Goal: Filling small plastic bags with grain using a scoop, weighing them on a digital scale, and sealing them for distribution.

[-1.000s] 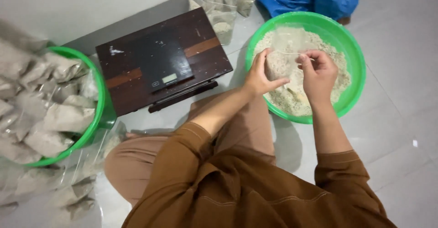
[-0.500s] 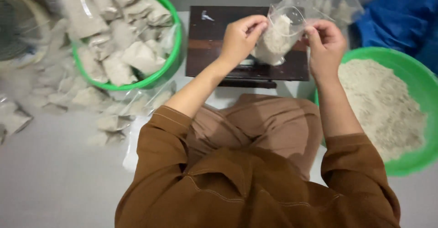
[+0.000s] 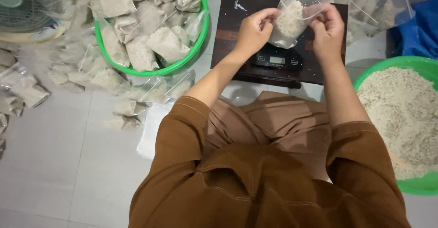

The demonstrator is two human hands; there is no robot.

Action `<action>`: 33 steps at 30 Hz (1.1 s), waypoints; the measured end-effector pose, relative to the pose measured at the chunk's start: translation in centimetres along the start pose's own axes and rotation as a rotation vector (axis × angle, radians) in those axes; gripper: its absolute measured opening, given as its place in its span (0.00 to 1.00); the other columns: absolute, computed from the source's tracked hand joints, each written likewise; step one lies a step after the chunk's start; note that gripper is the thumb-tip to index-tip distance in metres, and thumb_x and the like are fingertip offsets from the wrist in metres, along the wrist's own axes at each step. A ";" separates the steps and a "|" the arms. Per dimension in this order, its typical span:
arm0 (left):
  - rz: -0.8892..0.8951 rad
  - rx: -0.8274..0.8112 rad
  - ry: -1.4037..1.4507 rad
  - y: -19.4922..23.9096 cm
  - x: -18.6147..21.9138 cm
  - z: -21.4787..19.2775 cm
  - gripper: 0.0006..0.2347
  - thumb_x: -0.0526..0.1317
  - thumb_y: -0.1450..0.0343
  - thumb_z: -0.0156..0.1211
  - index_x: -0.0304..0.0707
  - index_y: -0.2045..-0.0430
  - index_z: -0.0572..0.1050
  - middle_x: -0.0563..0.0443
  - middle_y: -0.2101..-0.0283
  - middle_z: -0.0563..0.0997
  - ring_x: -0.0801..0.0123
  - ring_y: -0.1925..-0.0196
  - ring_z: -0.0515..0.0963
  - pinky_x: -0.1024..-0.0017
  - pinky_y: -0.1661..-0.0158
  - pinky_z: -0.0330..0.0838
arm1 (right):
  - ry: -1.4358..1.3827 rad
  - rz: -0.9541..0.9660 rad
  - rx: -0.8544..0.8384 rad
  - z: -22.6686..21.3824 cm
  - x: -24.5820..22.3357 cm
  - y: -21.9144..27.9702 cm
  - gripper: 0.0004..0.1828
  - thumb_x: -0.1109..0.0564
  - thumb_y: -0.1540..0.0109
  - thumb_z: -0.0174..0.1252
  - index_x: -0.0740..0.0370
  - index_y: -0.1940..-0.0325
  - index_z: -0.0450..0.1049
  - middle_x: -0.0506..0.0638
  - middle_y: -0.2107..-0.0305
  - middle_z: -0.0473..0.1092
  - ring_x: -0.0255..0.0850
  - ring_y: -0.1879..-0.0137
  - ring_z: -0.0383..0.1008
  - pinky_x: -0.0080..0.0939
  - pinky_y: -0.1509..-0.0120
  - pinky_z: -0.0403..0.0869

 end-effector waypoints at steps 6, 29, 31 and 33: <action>-0.028 -0.021 -0.080 -0.2 -0.7 0.4 0.17 0.26 0.37 0.51 0.38 0.57 0.77 0.51 0.61 0.85 0.75 0.69 0.81 0.80 0.67 0.75 | 0.027 0.053 0.028 -0.1 2.7 0.2 0.22 0.76 0.41 0.42 0.68 0.44 0.67 0.53 0.52 0.70 0.37 0.48 0.69 0.31 0.43 0.67; 0.117 0.176 -0.066 5.9 2.9 -6.6 0.14 0.24 0.32 0.51 0.36 0.55 0.76 0.45 0.56 0.82 0.60 0.52 0.82 0.70 0.54 0.80 | 0.251 -0.033 0.223 -4.0 -2.0 8.4 0.18 0.76 0.36 0.46 0.73 0.43 0.68 0.63 0.49 0.68 0.51 0.43 0.70 0.47 0.37 0.69; 0.206 0.240 -0.202 9.3 3.7 -8.3 0.13 0.26 0.30 0.51 0.41 0.56 0.79 0.48 0.59 0.82 0.56 0.55 0.82 0.67 0.57 0.80 | 0.286 -0.116 0.284 -5.3 -2.7 12.3 0.17 0.77 0.35 0.45 0.76 0.43 0.69 0.69 0.49 0.67 0.59 0.41 0.69 0.55 0.37 0.69; 0.236 0.337 -0.331 13.3 1.8 -9.8 0.11 0.30 0.30 0.52 0.44 0.62 0.81 0.53 0.66 0.82 0.63 0.63 0.82 0.69 0.62 0.78 | 0.444 -0.096 0.354 -7.3 -1.3 16.7 0.18 0.80 0.37 0.49 0.73 0.46 0.73 0.64 0.52 0.70 0.56 0.47 0.73 0.51 0.41 0.73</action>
Point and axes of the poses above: each hand's wrist, its own y-axis away from the middle knuckle, its own z-axis out of the palm, x = y × z, the point moved 9 cm from there along -y, towards the middle knuckle
